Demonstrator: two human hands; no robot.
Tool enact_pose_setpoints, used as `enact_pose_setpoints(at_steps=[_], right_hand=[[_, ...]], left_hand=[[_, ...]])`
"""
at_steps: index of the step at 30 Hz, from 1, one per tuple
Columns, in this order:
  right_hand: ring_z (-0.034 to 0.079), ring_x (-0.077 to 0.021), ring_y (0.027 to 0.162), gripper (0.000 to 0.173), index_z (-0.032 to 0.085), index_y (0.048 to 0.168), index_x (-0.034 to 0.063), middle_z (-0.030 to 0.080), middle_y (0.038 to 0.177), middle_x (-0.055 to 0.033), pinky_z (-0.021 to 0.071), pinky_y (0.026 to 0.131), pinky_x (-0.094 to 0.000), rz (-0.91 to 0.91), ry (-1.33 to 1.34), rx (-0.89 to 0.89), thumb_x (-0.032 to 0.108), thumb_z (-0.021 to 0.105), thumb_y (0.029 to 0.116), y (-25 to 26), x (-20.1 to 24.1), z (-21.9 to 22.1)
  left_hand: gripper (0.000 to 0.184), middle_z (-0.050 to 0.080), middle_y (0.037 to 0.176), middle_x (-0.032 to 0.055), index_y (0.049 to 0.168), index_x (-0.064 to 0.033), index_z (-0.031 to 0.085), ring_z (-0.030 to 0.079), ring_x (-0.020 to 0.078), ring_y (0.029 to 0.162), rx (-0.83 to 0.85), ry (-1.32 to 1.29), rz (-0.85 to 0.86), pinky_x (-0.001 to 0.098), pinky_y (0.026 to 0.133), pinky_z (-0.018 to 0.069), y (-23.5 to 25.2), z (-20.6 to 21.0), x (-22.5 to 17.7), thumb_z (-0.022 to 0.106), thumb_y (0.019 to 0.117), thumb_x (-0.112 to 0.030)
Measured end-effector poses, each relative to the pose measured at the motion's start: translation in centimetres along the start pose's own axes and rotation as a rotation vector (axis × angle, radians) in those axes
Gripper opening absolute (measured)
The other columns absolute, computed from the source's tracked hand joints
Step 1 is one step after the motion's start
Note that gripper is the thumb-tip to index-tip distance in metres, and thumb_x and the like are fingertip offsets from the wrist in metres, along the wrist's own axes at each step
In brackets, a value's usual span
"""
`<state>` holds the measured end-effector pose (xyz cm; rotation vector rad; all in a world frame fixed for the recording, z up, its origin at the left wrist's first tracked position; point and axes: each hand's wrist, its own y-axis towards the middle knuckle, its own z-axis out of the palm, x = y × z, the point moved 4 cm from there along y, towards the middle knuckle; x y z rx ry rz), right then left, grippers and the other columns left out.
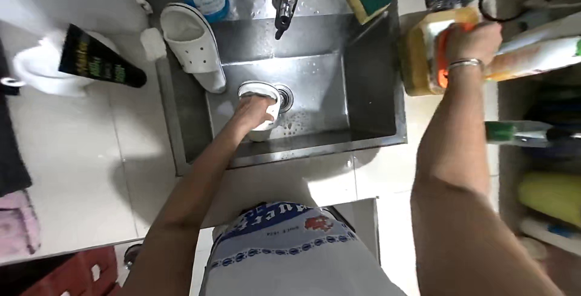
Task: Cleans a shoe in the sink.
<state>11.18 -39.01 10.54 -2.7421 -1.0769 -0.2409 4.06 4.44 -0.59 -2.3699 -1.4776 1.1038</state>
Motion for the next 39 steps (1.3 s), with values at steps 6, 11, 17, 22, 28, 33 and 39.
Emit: enact_pose_setpoints(at_steps=[6, 11, 17, 22, 28, 33, 39], right_hand=[[0.049, -0.0554, 0.135, 0.056, 0.059, 0.136, -0.0016, 0.055, 0.14, -0.036, 0.037, 0.104, -0.0768, -0.067, -0.147, 0.127, 0.042, 0.055, 0.102, 4.5, -3.1, 3.1], [0.064, -0.0342, 0.119, 0.056, 0.066, 0.128, 0.0034, 0.068, 0.124, -0.0224, 0.0469, 0.103, -0.0534, -0.214, 0.232, -0.129, 0.05, 0.052, 0.1011, -3.8, 0.5, 0.4], [0.06, -0.002, 0.055, 0.027, 0.062, 0.076, 0.0075, 0.061, 0.063, 0.0064, 0.0548, 0.055, -0.0245, -0.58, 1.214, 0.074, 0.017, 0.061, 0.1014, -20.9, 9.5, 8.1], [0.05, -0.0028, 0.048, 0.034, 0.053, 0.062, 0.0095, 0.053, 0.055, 0.0041, 0.044, 0.046, -0.0228, -0.797, 1.331, 0.255, 0.01, 0.07, 0.091, -30.2, 15.3, 10.7], [0.07, -0.0358, 0.083, 0.059, 0.073, 0.084, 0.0048, 0.071, 0.082, -0.0158, 0.0525, 0.075, -0.0637, -0.576, 0.289, 0.599, 0.062, 0.06, 0.0948, -26.5, 10.2, 19.2], [0.051, -0.0125, 0.048, 0.046, 0.05, 0.058, 0.012, 0.053, 0.054, 0.0007, 0.0425, 0.048, -0.0359, -0.844, 0.814, 0.199, 0.036, 0.07, 0.0929, -30.6, 14.1, 10.9], [0.071, -0.0374, 0.086, 0.059, 0.074, 0.088, 0.005, 0.073, 0.086, -0.0171, 0.0524, 0.076, -0.0637, -0.626, 0.196, 0.498, 0.061, 0.058, 0.0947, -26.3, 11.1, 17.2]], left_hand=[[0.037, 0.067, 0.13, 0.0187, 0.128, -0.0082, 0.07, 0.063, 0.0388, 0.122, -0.025, 0.025, 0.01, 0.0602, 0.105, 0.0467, 0.9, 0.5, -0.4, 0.074, 0.096, -0.025], [0.035, 0.072, 0.105, 0.0233, 0.122, 0.0072, 0.063, 0.074, 0.036, 0.092, -0.699, -0.181, 0.231, 0.0497, 0.083, 0.061, -2.9, 3.9, -0.9, 0.065, 0.1021, -0.022], [0.066, 0.071, 0.09, 0.0216, 0.155, 0.0002, 0.038, 0.071, 0.039, 0.08, -0.592, -0.33, -0.377, 0.0571, 0.077, 0.0573, -6.1, 1.3, -1.9, 0.063, 0.1029, -0.031], [0.042, 0.071, 0.1, 0.0308, 0.139, -0.0008, 0.061, 0.069, 0.051, 0.095, -0.282, 0.043, -0.62, 0.0642, 0.077, 0.0522, -9.9, -2.6, -5.1, 0.055, 0.107, -0.028], [0.025, 0.065, 0.109, 0.0288, 0.106, -0.003, 0.077, 0.06, 0.0501, 0.109, -0.716, 0.111, -0.212, 0.0632, 0.091, 0.0473, -11.8, -0.5, 0.6, 0.078, 0.0905, -0.022], [0.029, 0.074, 0.107, 0.0214, 0.108, 0.0044, 0.071, 0.073, 0.0311, 0.099, -0.848, -0.411, -0.015, 0.0461, 0.091, 0.0575, -9.3, 2.8, 2.6, 0.079, 0.089, -0.017], [0.029, 0.074, 0.113, 0.0199, 0.12, 0.0027, 0.071, 0.073, 0.0316, 0.103, -0.791, -0.387, 0.004, 0.0483, 0.095, 0.0571, -10.2, 2.9, 3.4, 0.074, 0.0927, -0.009]])
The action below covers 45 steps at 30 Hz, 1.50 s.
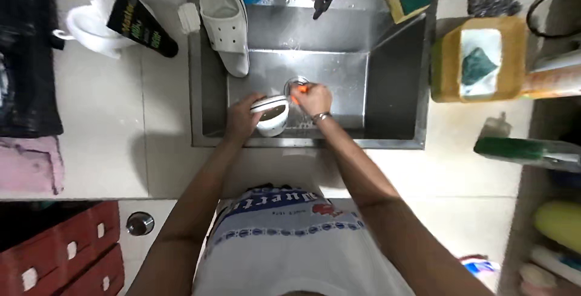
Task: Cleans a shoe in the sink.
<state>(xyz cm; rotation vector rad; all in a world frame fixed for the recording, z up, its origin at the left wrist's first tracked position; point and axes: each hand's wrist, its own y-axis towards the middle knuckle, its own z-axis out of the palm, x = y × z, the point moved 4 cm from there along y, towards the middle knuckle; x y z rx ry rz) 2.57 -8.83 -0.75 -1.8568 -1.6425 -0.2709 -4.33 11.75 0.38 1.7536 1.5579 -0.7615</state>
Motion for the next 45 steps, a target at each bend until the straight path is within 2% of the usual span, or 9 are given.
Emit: enact_pose_setpoints(at_steps=[6, 11, 15, 20, 24, 31, 36, 41, 45], right_hand=[[0.05, -0.0149, 0.047, 0.046, 0.051, 0.058, 0.0114, 0.051, 0.053, 0.0001, 0.0414, 0.047, -0.0396, -0.395, 0.418, -0.333, 0.036, 0.069, 0.0925, -3.9, 7.2, -1.9], [0.071, -0.0403, 0.096, 0.062, 0.075, 0.098, 0.0064, 0.074, 0.096, -0.0193, 0.0527, 0.081, -0.0649, 0.025, -0.127, 0.105, 0.064, 0.053, 0.0966, -0.5, -1.5, -2.5], [0.072, -0.0385, 0.092, 0.068, 0.076, 0.104, 0.0083, 0.074, 0.096, -0.0185, 0.0535, 0.083, -0.0662, 0.202, 0.013, -0.368, 0.071, 0.053, 0.0947, 0.1, -7.2, -16.5], [0.055, -0.0496, 0.131, 0.067, 0.06, 0.136, -0.0025, 0.06, 0.137, -0.0322, 0.0423, 0.104, -0.0698, 0.552, -0.114, -0.563, 0.054, 0.044, 0.1039, 2.4, -16.5, -29.5], [0.051, -0.0558, 0.132, 0.055, 0.061, 0.133, -0.0056, 0.056, 0.137, -0.0368, 0.0381, 0.102, -0.0777, 0.577, -0.256, -0.312, 0.039, 0.056, 0.102, 6.2, -23.6, -28.1], [0.06, -0.0373, 0.127, 0.068, 0.066, 0.13, 0.0056, 0.065, 0.131, -0.0232, 0.0431, 0.108, -0.0592, 0.482, -0.015, -0.705, 0.063, 0.052, 0.0961, 2.8, -22.1, -30.5], [0.058, -0.001, 0.068, 0.04, 0.063, 0.086, 0.0001, 0.058, 0.075, 0.0031, 0.053, 0.071, -0.0245, -0.065, 0.377, -0.822, 0.037, 0.06, 0.1019, -3.1, -10.8, -24.1], [0.056, -0.0052, 0.065, 0.034, 0.056, 0.063, 0.0071, 0.057, 0.069, 0.0004, 0.0493, 0.061, -0.0242, -0.474, 0.642, -0.614, 0.018, 0.068, 0.0929, -4.8, -0.2, -11.7], [0.063, -0.024, 0.06, 0.042, 0.058, 0.057, 0.0074, 0.062, 0.06, -0.0085, 0.0471, 0.056, -0.0441, -0.651, 0.225, -0.58, 0.031, 0.063, 0.0915, -7.0, 4.0, -4.0]], left_hand=[[0.029, 0.073, 0.107, 0.026, 0.114, 0.0064, 0.071, 0.072, 0.041, 0.1, 0.006, 0.057, -0.152, 0.0592, 0.092, 0.0535, 0.1, 0.7, -1.5, 0.071, 0.0945, -0.015], [0.038, 0.069, 0.121, 0.0248, 0.134, 0.0009, 0.06, 0.07, 0.0412, 0.106, 0.031, 0.152, -0.108, 0.0607, 0.093, 0.0554, -1.2, -1.4, 0.0, 0.063, 0.1037, -0.022], [0.062, 0.035, 0.165, 0.0141, 0.156, -0.0122, 0.045, 0.064, 0.0381, 0.124, 0.088, 0.235, -0.007, 0.0607, 0.086, 0.0578, -1.1, -0.2, -0.9, 0.059, 0.096, -0.011], [0.044, 0.036, 0.165, 0.0089, 0.126, -0.0138, 0.072, 0.041, 0.0381, 0.146, 0.082, 0.068, 0.142, 0.0569, 0.116, 0.0355, 1.1, 2.3, -2.4, 0.064, 0.0845, -0.003], [0.031, 0.054, 0.151, 0.0185, 0.112, 0.0026, 0.069, 0.04, 0.0289, 0.149, -0.04, -0.273, 0.032, 0.0435, 0.125, 0.0298, 4.2, 4.7, -2.1, 0.057, 0.0833, 0.009], [0.106, 0.001, 0.169, 0.0294, 0.156, -0.007, 0.035, 0.027, 0.0469, 0.151, 0.362, 0.143, 0.089, 0.0549, 0.115, 0.0408, 4.6, 4.0, -2.6, 0.091, 0.0721, -0.041], [0.078, 0.066, 0.119, 0.0279, 0.12, 0.0013, 0.068, 0.06, 0.0477, 0.117, 0.36, 0.31, 0.141, 0.0653, 0.102, 0.0445, 6.1, 2.4, -4.5, 0.096, 0.0635, -0.045], [0.056, 0.069, 0.127, 0.0158, 0.128, -0.006, 0.069, 0.066, 0.0276, 0.119, 0.377, -0.146, -0.168, 0.0508, 0.106, 0.0511, 3.9, 4.9, -5.3, 0.09, 0.0791, -0.022], [0.041, 0.073, 0.107, 0.0159, 0.118, 0.0034, 0.067, 0.071, 0.0206, 0.101, 0.268, -0.286, -0.256, 0.0428, 0.095, 0.0565, 0.3, 5.8, -5.5, 0.083, 0.083, -0.011]])
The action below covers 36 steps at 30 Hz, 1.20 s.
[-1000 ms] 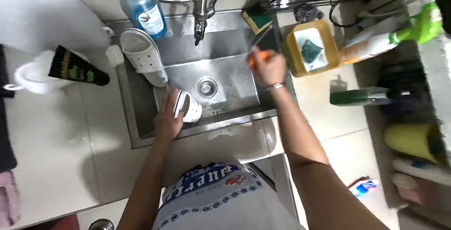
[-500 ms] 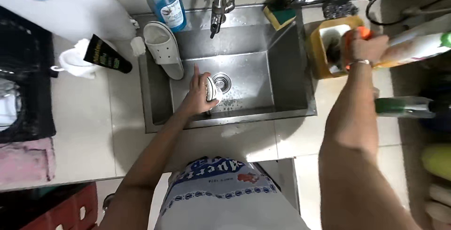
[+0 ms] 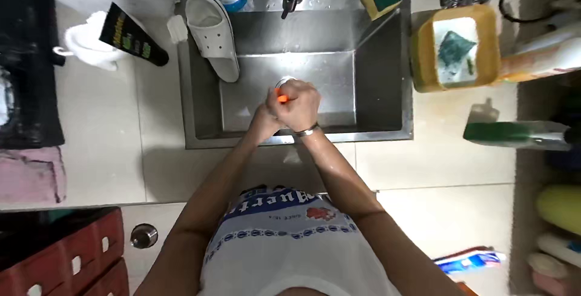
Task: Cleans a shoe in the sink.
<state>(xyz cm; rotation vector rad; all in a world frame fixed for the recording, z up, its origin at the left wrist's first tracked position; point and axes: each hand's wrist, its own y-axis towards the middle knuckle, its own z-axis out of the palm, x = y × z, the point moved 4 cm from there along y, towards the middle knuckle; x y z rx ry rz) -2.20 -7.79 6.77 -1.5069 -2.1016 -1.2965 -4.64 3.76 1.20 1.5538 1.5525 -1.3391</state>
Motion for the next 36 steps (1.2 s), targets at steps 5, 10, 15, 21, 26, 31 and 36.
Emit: enact_pose_setpoints(at_steps=[5, 10, 15, 21, 26, 31, 36], right_hand=[[0.072, -0.0391, 0.078, 0.05, 0.067, 0.073, 0.0027, 0.071, 0.076, -0.0183, 0.0513, 0.067, -0.061, 0.359, -0.393, 0.329, 0.041, 0.048, 0.0995, 0.5, -6.3, -1.5], [0.067, -0.0269, 0.062, 0.04, 0.06, 0.057, 0.008, 0.067, 0.062, -0.0097, 0.0471, 0.057, -0.046, -0.144, -0.178, 0.083, 0.032, 0.06, 0.0903, 0.6, 0.7, 1.8], [0.071, -0.0361, 0.073, 0.05, 0.063, 0.066, 0.0046, 0.069, 0.071, -0.0155, 0.0494, 0.063, -0.059, 0.225, -0.386, 0.238, 0.039, 0.049, 0.0986, 2.1, -6.2, 1.6], [0.068, -0.0283, 0.062, 0.043, 0.061, 0.058, 0.0071, 0.067, 0.062, -0.0109, 0.0478, 0.057, -0.0476, -0.204, -0.212, 0.104, 0.031, 0.058, 0.0933, 1.2, -1.3, 3.6], [0.067, -0.0313, 0.06, 0.046, 0.055, 0.055, 0.0072, 0.063, 0.058, -0.0119, 0.0472, 0.056, -0.0506, -0.176, -0.344, 0.105, 0.032, 0.055, 0.0947, 5.0, -1.8, 2.9], [0.069, -0.031, 0.066, 0.045, 0.061, 0.06, 0.0065, 0.067, 0.064, -0.0121, 0.0483, 0.059, -0.05, -0.295, -0.275, 0.18, 0.033, 0.054, 0.0961, 3.2, -2.0, 4.0], [0.069, -0.0304, 0.065, 0.04, 0.063, 0.061, 0.0059, 0.068, 0.065, -0.0124, 0.0498, 0.061, -0.0484, -0.364, -0.2, 0.221, 0.03, 0.059, 0.0922, 1.4, 0.7, 4.4]], left_hand=[[0.036, 0.076, 0.107, 0.0149, 0.117, 0.001, 0.072, 0.074, 0.0205, 0.099, -0.114, -0.118, -0.027, 0.0428, 0.095, 0.059, -1.1, 0.5, 1.0, 0.083, 0.0861, -0.015], [0.038, 0.072, 0.107, 0.0183, 0.121, 0.0065, 0.065, 0.071, 0.0223, 0.102, -0.297, -0.095, -0.027, 0.0424, 0.096, 0.0561, -0.8, 0.1, 0.6, 0.075, 0.0903, -0.012], [0.035, 0.076, 0.108, 0.0144, 0.115, 0.0028, 0.072, 0.074, 0.0177, 0.1, -0.322, -0.191, 0.016, 0.038, 0.096, 0.0591, -0.3, -0.4, 1.3, 0.083, 0.0857, -0.013], [0.031, 0.075, 0.102, 0.0159, 0.115, 0.0062, 0.069, 0.073, 0.0177, 0.095, -0.453, -0.18, 0.038, 0.0376, 0.091, 0.0587, 0.3, 0.3, 1.8, 0.077, 0.0873, -0.008], [0.036, 0.075, 0.107, 0.0157, 0.119, 0.0048, 0.069, 0.073, 0.0178, 0.099, -0.46, -0.216, 0.008, 0.0374, 0.094, 0.0589, 1.2, -0.1, 1.2, 0.08, 0.0873, -0.009], [0.033, 0.075, 0.102, 0.0137, 0.113, 0.0048, 0.07, 0.073, 0.0139, 0.093, -0.48, -0.226, 0.03, 0.0345, 0.09, 0.0594, 0.7, 0.3, 1.6, 0.08, 0.085, -0.008], [0.03, 0.072, 0.101, 0.0156, 0.116, 0.0106, 0.066, 0.069, 0.0111, 0.094, -0.575, -0.193, 0.08, 0.0288, 0.091, 0.0555, -0.1, -0.7, 1.9, 0.069, 0.0896, -0.002]])
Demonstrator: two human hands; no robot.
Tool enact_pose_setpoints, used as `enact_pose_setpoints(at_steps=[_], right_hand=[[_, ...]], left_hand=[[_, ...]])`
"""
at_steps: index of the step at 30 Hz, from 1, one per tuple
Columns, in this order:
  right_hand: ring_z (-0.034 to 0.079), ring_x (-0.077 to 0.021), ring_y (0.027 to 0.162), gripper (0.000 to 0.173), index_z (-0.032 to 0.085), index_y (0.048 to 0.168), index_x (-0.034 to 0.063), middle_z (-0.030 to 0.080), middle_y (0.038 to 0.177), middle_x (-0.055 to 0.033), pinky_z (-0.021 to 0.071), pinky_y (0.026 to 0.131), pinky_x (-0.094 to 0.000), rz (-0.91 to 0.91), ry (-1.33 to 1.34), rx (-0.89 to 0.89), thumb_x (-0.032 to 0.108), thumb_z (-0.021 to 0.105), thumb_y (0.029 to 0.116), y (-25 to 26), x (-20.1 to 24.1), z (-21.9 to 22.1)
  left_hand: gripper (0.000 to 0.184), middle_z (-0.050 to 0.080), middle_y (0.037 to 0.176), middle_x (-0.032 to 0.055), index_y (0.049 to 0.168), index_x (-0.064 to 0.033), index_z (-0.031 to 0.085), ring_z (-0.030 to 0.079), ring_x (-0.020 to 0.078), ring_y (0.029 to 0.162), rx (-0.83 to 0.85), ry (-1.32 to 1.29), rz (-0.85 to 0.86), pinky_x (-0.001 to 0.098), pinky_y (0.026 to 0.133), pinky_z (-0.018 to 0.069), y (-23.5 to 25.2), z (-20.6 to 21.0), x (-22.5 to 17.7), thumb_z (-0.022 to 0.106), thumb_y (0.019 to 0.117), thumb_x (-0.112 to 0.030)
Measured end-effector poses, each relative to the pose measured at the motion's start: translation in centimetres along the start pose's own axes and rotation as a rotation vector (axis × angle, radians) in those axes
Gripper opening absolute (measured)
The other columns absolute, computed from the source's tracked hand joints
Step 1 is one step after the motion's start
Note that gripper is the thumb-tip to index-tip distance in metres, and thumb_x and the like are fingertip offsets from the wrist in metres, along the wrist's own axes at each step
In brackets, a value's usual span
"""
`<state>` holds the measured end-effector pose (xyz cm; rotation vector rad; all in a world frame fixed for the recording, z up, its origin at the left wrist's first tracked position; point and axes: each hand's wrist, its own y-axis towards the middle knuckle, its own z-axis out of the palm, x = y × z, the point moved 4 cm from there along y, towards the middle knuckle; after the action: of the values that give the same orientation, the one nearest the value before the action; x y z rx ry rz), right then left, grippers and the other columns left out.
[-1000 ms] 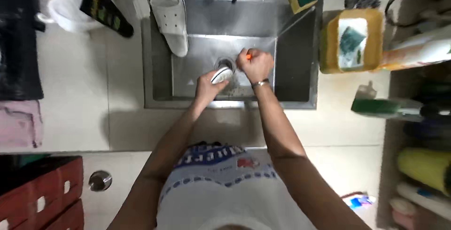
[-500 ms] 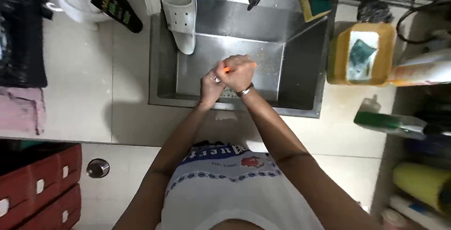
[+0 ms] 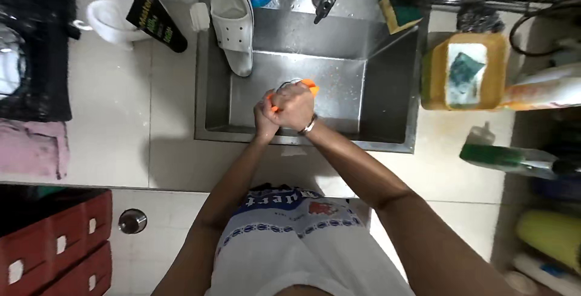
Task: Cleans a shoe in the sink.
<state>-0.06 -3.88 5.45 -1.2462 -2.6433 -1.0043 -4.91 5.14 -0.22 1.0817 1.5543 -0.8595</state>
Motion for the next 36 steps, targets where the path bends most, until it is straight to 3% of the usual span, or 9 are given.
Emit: enact_pose_setpoints(at_steps=[8, 11, 15, 19, 21, 25, 29, 33, 36], right_hand=[[0.069, -0.0317, 0.065, 0.045, 0.063, 0.061, 0.0056, 0.067, 0.064, -0.0128, 0.0494, 0.06, -0.0504, -0.006, -0.017, 0.056, 0.034, 0.056, 0.0956, 0.6, 0.3, 0.9], [0.069, -0.0325, 0.064, 0.048, 0.058, 0.059, 0.0058, 0.066, 0.063, -0.0133, 0.0489, 0.058, -0.0523, 0.202, -0.088, 0.032, 0.034, 0.052, 0.0974, 1.8, -2.0, 0.7], [0.067, -0.0297, 0.062, 0.046, 0.06, 0.058, 0.0072, 0.065, 0.062, -0.0108, 0.0474, 0.057, -0.0489, 0.065, 0.05, 0.061, 0.036, 0.056, 0.0938, 0.7, 1.6, 0.9], [0.059, -0.0184, 0.057, 0.045, 0.056, 0.058, 0.0122, 0.058, 0.058, -0.0014, 0.0465, 0.057, -0.0469, 0.697, 0.453, -0.01, 0.034, 0.054, 0.0979, 3.5, -3.5, 0.1], [0.054, -0.0127, 0.051, 0.044, 0.055, 0.056, 0.0144, 0.055, 0.054, 0.0025, 0.0445, 0.052, -0.0412, 0.684, 0.583, -0.097, 0.03, 0.056, 0.0974, 3.8, -2.5, 0.5], [0.068, -0.0328, 0.066, 0.045, 0.066, 0.068, 0.0057, 0.067, 0.067, -0.013, 0.0495, 0.06, -0.0575, 0.51, 0.344, 0.293, 0.041, 0.058, 0.0953, -0.5, -1.2, 5.3], [0.069, -0.0349, 0.086, 0.049, 0.07, 0.077, 0.0062, 0.071, 0.082, -0.015, 0.05, 0.077, -0.0621, 0.902, 0.334, 0.527, 0.046, 0.051, 0.098, -3.5, -7.5, 9.0], [0.066, -0.0272, 0.065, 0.038, 0.066, 0.068, 0.0046, 0.065, 0.066, -0.01, 0.0495, 0.061, -0.0534, 0.523, 0.548, 0.407, 0.031, 0.062, 0.095, -0.4, -1.1, 7.6], [0.07, -0.0342, 0.07, 0.04, 0.067, 0.068, 0.0051, 0.069, 0.069, -0.0138, 0.0512, 0.059, -0.0586, 0.371, 0.383, 0.381, 0.036, 0.06, 0.0938, -0.9, -3.9, 11.2]], left_hand=[[0.034, 0.073, 0.103, 0.0193, 0.117, 0.0113, 0.066, 0.072, 0.0189, 0.097, -0.01, 0.039, -0.002, 0.0361, 0.092, 0.0571, -0.5, -1.2, 0.3, 0.074, 0.0874, -0.004], [0.035, 0.076, 0.104, 0.0142, 0.115, 0.0062, 0.069, 0.074, 0.0132, 0.095, 0.011, -0.065, -0.042, 0.0321, 0.091, 0.0601, -0.6, -0.5, 0.5, 0.08, 0.086, -0.008], [0.035, 0.072, 0.102, 0.0208, 0.116, 0.0121, 0.066, 0.071, 0.0212, 0.097, -0.03, 0.098, -0.022, 0.0381, 0.092, 0.0559, -0.5, -1.9, 0.4, 0.074, 0.0882, -0.007], [0.036, 0.074, 0.106, 0.0131, 0.116, 0.0061, 0.067, 0.072, 0.0126, 0.098, 0.028, -0.099, 0.017, 0.0324, 0.091, 0.0603, -0.3, -3.2, 0.0, 0.08, 0.0875, -0.012], [0.04, 0.073, 0.108, 0.0145, 0.118, 0.0071, 0.063, 0.072, 0.0147, 0.099, 0.057, -0.09, 0.002, 0.0335, 0.091, 0.0611, -0.9, -4.0, 0.2, 0.081, 0.0859, -0.008], [0.045, 0.073, 0.109, 0.0191, 0.119, 0.0069, 0.066, 0.071, 0.0231, 0.102, 0.168, 0.207, -0.032, 0.0414, 0.095, 0.0573, -2.0, -4.5, 2.7, 0.084, 0.0821, -0.012], [0.037, 0.074, 0.115, 0.0157, 0.118, 0.0021, 0.071, 0.072, 0.0209, 0.107, 0.153, 0.264, -0.022, 0.0387, 0.099, 0.0567, -2.2, -4.4, 2.9, 0.082, 0.0876, -0.016], [0.049, 0.071, 0.117, 0.0253, 0.128, 0.0044, 0.065, 0.07, 0.0379, 0.111, 0.133, 0.495, -0.336, 0.0561, 0.101, 0.0529, -0.3, -6.0, 3.0, 0.081, 0.0884, -0.019], [0.048, 0.072, 0.112, 0.0253, 0.128, -0.0006, 0.067, 0.07, 0.0428, 0.106, 0.248, 0.636, -0.413, 0.062, 0.095, 0.0529, 0.3, -6.2, 3.3, 0.08, 0.0907, -0.028]])
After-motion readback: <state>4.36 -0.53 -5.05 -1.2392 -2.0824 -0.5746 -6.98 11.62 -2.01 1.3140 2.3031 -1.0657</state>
